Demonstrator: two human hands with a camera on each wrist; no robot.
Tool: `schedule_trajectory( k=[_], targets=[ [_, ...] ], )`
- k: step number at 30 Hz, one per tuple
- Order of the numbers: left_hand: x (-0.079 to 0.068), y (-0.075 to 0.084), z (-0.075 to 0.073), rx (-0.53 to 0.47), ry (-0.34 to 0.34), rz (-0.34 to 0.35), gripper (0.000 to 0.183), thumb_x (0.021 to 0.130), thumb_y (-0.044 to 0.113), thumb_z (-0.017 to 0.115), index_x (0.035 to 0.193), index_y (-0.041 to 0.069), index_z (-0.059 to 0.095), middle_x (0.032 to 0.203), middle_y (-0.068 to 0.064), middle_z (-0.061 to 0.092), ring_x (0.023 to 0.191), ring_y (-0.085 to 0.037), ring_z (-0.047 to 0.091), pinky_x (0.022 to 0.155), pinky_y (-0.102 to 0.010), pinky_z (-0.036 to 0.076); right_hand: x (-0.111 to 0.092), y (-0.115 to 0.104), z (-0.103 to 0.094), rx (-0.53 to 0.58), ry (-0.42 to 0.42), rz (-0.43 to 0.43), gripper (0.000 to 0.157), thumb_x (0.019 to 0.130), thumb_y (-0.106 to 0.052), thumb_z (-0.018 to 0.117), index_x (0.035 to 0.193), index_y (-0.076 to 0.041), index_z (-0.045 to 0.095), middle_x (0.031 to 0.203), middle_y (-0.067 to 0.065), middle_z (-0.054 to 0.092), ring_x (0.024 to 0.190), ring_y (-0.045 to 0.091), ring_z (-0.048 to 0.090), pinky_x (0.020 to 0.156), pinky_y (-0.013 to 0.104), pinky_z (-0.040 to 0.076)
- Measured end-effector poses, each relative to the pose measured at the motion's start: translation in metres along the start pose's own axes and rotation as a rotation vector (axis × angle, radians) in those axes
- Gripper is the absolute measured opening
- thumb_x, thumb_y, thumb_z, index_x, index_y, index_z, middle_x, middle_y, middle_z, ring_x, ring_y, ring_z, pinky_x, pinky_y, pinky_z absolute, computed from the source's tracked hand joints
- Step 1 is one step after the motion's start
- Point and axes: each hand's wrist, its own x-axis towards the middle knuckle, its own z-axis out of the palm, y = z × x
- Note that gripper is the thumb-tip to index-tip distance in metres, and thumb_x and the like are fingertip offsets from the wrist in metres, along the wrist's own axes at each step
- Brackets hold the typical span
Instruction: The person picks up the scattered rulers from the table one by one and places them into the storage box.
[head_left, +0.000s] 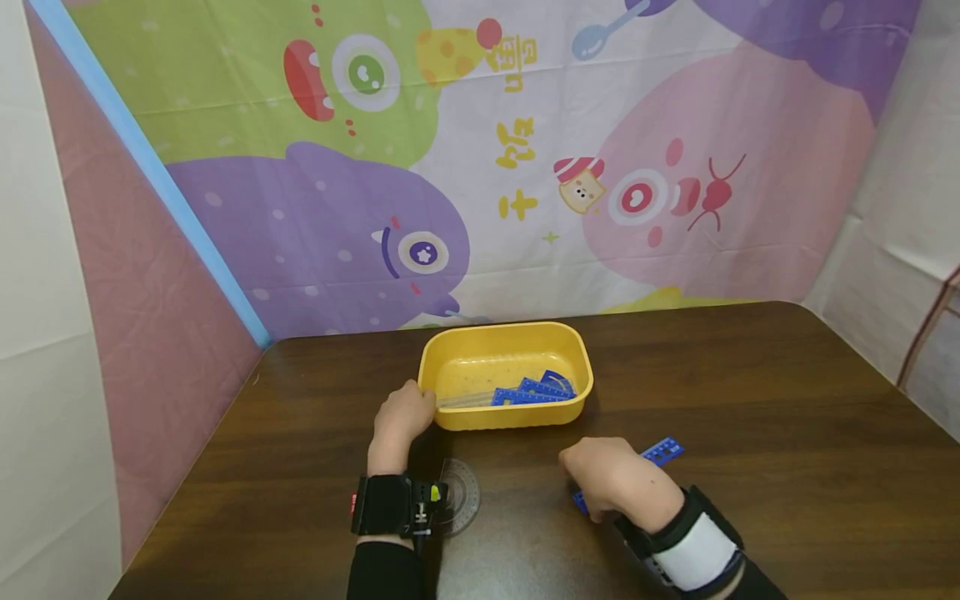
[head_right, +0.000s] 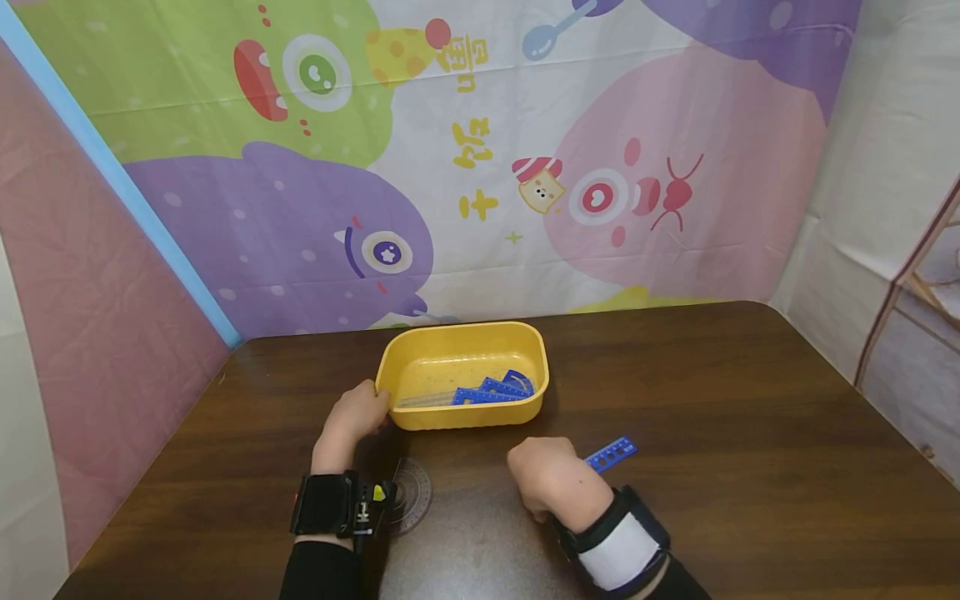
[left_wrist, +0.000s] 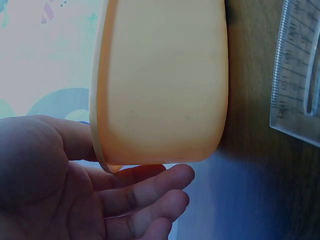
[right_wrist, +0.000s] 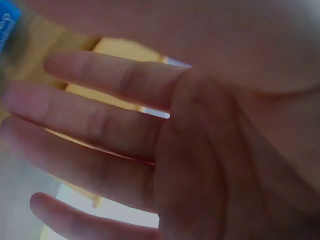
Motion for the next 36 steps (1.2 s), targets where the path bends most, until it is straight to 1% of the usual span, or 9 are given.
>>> schedule_trajectory(
  k=[4, 8, 12, 17, 22, 27, 31, 36],
  targets=[
    [0.000, -0.001, 0.000, 0.001, -0.002, 0.002, 0.034, 0.091, 0.022, 0.034, 0.103, -0.006, 0.048, 0.073, -0.011, 0.045, 0.065, -0.025, 0.047, 0.056, -0.033, 0.034, 0.006, -0.001, 0.008, -0.069, 0.025, 0.037, 0.043, 0.048, -0.005, 0.086, 0.080, -0.009, 0.057, 0.078, 0.005, 0.060, 0.072, 0.021, 0.058, 0.065, 0.043, 0.050],
    [0.000, 0.000, 0.000, 0.008, -0.003, -0.001, 0.035, 0.092, 0.023, 0.034, 0.105, -0.006, 0.048, 0.074, -0.011, 0.046, 0.066, -0.025, 0.047, 0.057, -0.034, 0.035, 0.012, -0.002, 0.013, -0.119, 0.033, 0.063, 0.048, 0.045, -0.003, 0.087, 0.081, -0.006, 0.056, 0.080, 0.007, 0.059, 0.075, 0.023, 0.059, 0.065, 0.042, 0.050],
    [0.000, 0.001, -0.001, 0.014, -0.005, -0.006, 0.035, 0.092, 0.023, 0.034, 0.106, -0.007, 0.048, 0.075, -0.012, 0.047, 0.066, -0.026, 0.048, 0.058, -0.034, 0.036, 0.017, -0.002, 0.016, -0.112, 0.027, 0.068, 0.054, 0.045, 0.001, 0.086, 0.089, -0.003, 0.056, 0.087, 0.010, 0.056, 0.084, 0.027, 0.058, 0.070, 0.043, 0.049],
    [0.000, 0.001, 0.000, 0.013, -0.009, -0.013, 0.036, 0.092, 0.023, 0.034, 0.107, -0.007, 0.048, 0.074, -0.011, 0.046, 0.066, -0.025, 0.047, 0.057, -0.034, 0.035, 0.022, -0.002, 0.018, -0.105, 0.025, 0.061, 0.055, 0.046, 0.003, 0.085, 0.092, -0.002, 0.056, 0.090, 0.012, 0.056, 0.089, 0.030, 0.056, 0.074, 0.044, 0.048],
    [0.001, 0.001, 0.000, 0.004, -0.011, -0.014, 0.035, 0.092, 0.023, 0.034, 0.106, -0.006, 0.048, 0.072, -0.010, 0.045, 0.063, -0.024, 0.046, 0.055, -0.032, 0.034, 0.022, -0.001, 0.018, -0.128, 0.038, 0.042, 0.047, 0.048, 0.001, 0.084, 0.087, -0.005, 0.057, 0.087, 0.010, 0.059, 0.085, 0.027, 0.058, 0.071, 0.043, 0.049],
    [0.001, 0.001, 0.000, 0.010, -0.006, -0.014, 0.036, 0.092, 0.023, 0.035, 0.107, -0.006, 0.048, 0.074, -0.011, 0.046, 0.065, -0.025, 0.047, 0.057, -0.033, 0.035, 0.022, 0.001, 0.018, -0.129, 0.068, 0.017, 0.037, 0.052, -0.001, 0.083, 0.079, -0.008, 0.060, 0.078, 0.006, 0.061, 0.072, 0.022, 0.060, 0.065, 0.040, 0.050],
    [0.002, 0.001, 0.000, 0.010, -0.007, -0.017, 0.036, 0.092, 0.023, 0.035, 0.107, -0.006, 0.048, 0.074, -0.012, 0.046, 0.066, -0.025, 0.048, 0.057, -0.034, 0.035, 0.023, 0.002, 0.019, -0.110, 0.116, -0.012, 0.032, 0.050, 0.000, 0.083, 0.070, -0.008, 0.061, 0.071, 0.004, 0.061, 0.064, 0.019, 0.057, 0.059, 0.040, 0.050],
    [0.002, 0.002, 0.000, 0.014, -0.005, -0.014, 0.036, 0.092, 0.023, 0.035, 0.107, -0.007, 0.048, 0.075, -0.012, 0.046, 0.066, -0.025, 0.048, 0.057, -0.034, 0.035, 0.022, 0.004, 0.020, -0.095, 0.139, -0.034, 0.029, 0.050, -0.001, 0.083, 0.066, -0.008, 0.061, 0.069, 0.004, 0.060, 0.063, 0.018, 0.056, 0.057, 0.039, 0.050]
  ],
)
